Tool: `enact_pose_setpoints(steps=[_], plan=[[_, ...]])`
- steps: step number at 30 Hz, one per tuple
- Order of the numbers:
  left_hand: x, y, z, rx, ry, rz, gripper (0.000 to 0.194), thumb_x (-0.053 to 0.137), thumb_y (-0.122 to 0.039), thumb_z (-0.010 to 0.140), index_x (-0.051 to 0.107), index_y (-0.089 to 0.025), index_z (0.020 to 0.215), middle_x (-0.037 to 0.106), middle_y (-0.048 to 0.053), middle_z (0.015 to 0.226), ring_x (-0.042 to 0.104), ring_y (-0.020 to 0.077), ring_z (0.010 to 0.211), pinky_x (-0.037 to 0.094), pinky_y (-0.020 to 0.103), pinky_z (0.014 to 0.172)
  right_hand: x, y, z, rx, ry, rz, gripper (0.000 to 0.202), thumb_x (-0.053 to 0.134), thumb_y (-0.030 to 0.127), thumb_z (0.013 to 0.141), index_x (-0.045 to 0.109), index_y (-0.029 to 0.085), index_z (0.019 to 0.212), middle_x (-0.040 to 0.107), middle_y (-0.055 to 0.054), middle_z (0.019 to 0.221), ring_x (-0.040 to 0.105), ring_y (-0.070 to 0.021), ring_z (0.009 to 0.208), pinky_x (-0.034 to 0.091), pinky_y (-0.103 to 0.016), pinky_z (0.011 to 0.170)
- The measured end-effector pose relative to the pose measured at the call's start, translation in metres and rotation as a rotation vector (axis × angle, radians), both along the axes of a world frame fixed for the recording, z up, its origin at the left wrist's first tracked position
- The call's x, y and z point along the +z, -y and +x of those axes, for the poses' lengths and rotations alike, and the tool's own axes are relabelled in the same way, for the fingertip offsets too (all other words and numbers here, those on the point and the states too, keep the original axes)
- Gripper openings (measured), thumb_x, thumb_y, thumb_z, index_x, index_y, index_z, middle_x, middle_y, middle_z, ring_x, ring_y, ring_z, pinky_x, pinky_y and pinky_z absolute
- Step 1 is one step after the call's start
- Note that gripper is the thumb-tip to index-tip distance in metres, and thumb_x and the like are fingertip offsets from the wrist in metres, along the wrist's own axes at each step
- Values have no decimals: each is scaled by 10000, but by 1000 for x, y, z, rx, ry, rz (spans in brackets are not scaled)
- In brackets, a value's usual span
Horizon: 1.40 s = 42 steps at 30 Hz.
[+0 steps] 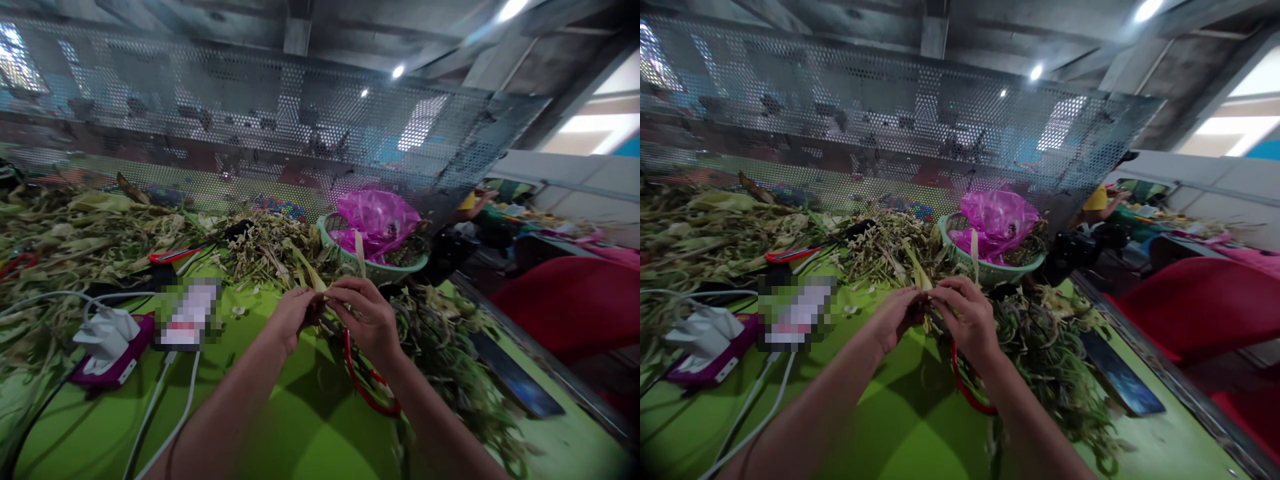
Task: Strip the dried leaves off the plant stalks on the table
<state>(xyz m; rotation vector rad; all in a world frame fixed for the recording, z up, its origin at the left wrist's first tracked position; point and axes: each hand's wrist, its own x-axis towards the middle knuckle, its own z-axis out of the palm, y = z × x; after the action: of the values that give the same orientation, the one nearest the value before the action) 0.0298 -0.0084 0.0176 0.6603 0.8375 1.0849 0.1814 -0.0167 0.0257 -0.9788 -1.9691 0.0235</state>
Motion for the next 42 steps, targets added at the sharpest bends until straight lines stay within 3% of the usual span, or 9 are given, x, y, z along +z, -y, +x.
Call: enact_pose_setpoints(steps=[9, 16, 26, 33, 37, 42], plan=[[-1, -2, -1, -23, 32, 11, 76, 626, -191, 633, 563, -148, 631, 554, -8, 560, 468, 72, 493, 334, 203, 490, 5, 0, -2, 9, -23, -28, 110, 629, 210, 807, 701, 267, 867, 626, -47, 898, 607, -194, 861, 503, -333, 770], [-4, -1, 1, 13, -61, 69, 77, 636, -222, 640, 588, -162, 645, 588, 0, 614, 493, 86, 537, 363, 209, 532, 4, -3, -1, 36, -48, -119, 71, 592, 230, 832, 662, 232, 825, 606, -49, 869, 598, -199, 863, 486, -330, 783], [-5, -5, 0, -12, -382, 413, 121, 549, -253, 718, 579, -171, 635, 519, -6, 593, 437, 107, 558, 326, 233, 547, 1, -7, 3, -18, -128, -311, 70, 615, 249, 796, 611, 194, 753, 617, -27, 759, 575, -173, 727, 457, -298, 693], [-2, -3, 0, -19, -547, 532, 120, 591, -276, 706, 574, -175, 645, 500, -9, 615, 425, 119, 597, 299, 232, 545, -1, -9, 5, -38, -250, -408, 76, 630, 254, 746, 610, 180, 746, 610, -13, 695, 563, -163, 673, 449, -284, 651], [-4, -5, 1, -39, -488, 497, 120, 561, -270, 722, 575, -174, 650, 524, -4, 610, 451, 118, 578, 332, 231, 552, 3, -8, 4, 7, -298, -404, 98, 645, 268, 743, 609, 178, 753, 596, -4, 681, 544, -148, 644, 447, -267, 624], [-5, -4, 2, -34, -347, 311, 98, 551, -244, 694, 570, -161, 647, 549, -5, 579, 458, 94, 520, 350, 214, 528, 7, -6, 1, 70, -268, -326, 71, 656, 256, 761, 648, 186, 773, 628, -21, 733, 583, -162, 703, 474, -280, 669]])
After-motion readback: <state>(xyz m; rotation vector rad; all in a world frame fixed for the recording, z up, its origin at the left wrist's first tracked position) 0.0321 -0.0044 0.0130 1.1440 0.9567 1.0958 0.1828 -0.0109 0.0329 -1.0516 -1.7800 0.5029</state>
